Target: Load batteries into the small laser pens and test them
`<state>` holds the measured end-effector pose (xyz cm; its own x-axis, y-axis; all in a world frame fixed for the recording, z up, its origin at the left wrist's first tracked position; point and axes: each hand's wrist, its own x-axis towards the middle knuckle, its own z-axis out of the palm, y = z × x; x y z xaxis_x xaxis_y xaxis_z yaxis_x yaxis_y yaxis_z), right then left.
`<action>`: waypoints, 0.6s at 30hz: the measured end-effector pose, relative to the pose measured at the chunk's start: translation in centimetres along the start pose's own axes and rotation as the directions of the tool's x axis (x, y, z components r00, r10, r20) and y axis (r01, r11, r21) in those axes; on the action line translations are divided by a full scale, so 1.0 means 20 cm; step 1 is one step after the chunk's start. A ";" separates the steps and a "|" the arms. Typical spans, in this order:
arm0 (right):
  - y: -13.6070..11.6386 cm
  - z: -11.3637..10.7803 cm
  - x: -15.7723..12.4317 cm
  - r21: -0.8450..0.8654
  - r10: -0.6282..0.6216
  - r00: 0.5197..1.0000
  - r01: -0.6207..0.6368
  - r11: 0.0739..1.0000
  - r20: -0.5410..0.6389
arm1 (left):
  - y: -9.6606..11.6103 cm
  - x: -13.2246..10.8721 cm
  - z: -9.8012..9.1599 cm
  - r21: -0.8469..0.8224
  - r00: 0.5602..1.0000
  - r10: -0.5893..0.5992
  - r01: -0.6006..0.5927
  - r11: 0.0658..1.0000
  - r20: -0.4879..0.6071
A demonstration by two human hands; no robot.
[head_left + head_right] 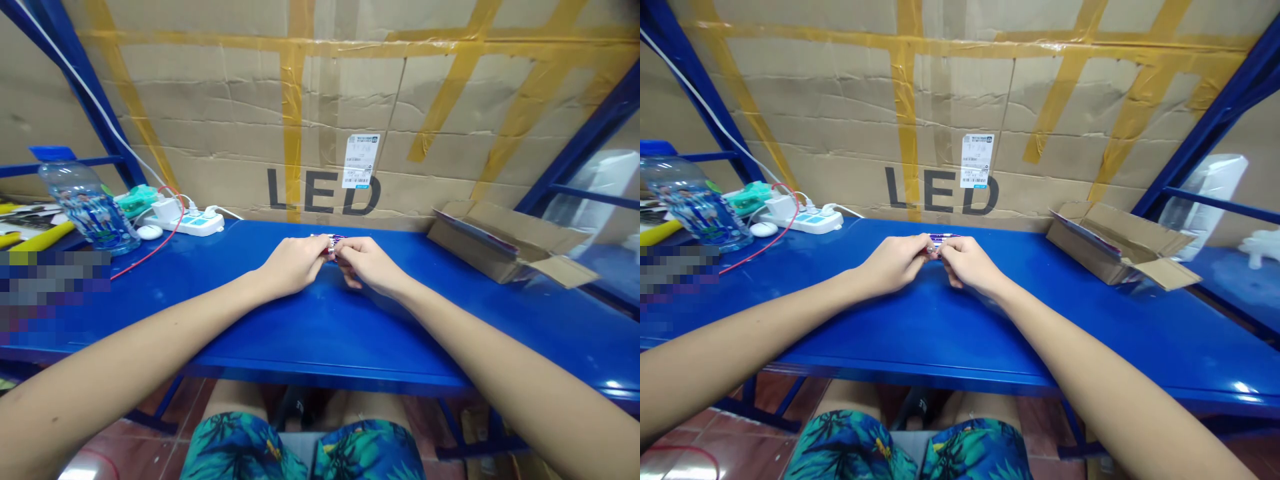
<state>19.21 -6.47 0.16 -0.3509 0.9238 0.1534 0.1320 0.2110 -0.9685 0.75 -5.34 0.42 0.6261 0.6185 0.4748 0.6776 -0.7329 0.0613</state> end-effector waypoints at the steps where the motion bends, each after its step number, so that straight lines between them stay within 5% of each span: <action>1: 0.00 0.00 0.00 -0.034 -0.008 1.000 0.008 0.999 -0.002 | 0.00 0.00 0.00 -0.007 1.000 -0.009 0.008 1.000 -0.009; 6: 0.01 -0.01 0.00 -0.252 -0.090 0.996 0.082 0.964 -0.021 | 0.00 0.00 0.01 -0.105 0.999 -0.033 0.030 0.994 -0.026; 11: 0.00 -0.04 0.01 -0.570 -0.245 0.969 0.187 0.800 -0.026 | 0.02 -0.01 -0.04 -0.133 0.992 -0.120 0.113 0.985 -0.046; 18: -0.01 -0.07 0.02 -0.683 -0.297 0.955 0.212 0.699 -0.007 | 0.00 0.00 -0.02 -0.023 0.985 0.025 -0.029 0.999 -0.170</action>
<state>20.39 -5.75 0.72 -0.3674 0.8217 0.4357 0.6508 0.5618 -0.5108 0.59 -5.37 0.77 0.5677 0.5431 0.6187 0.6503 -0.7566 0.0674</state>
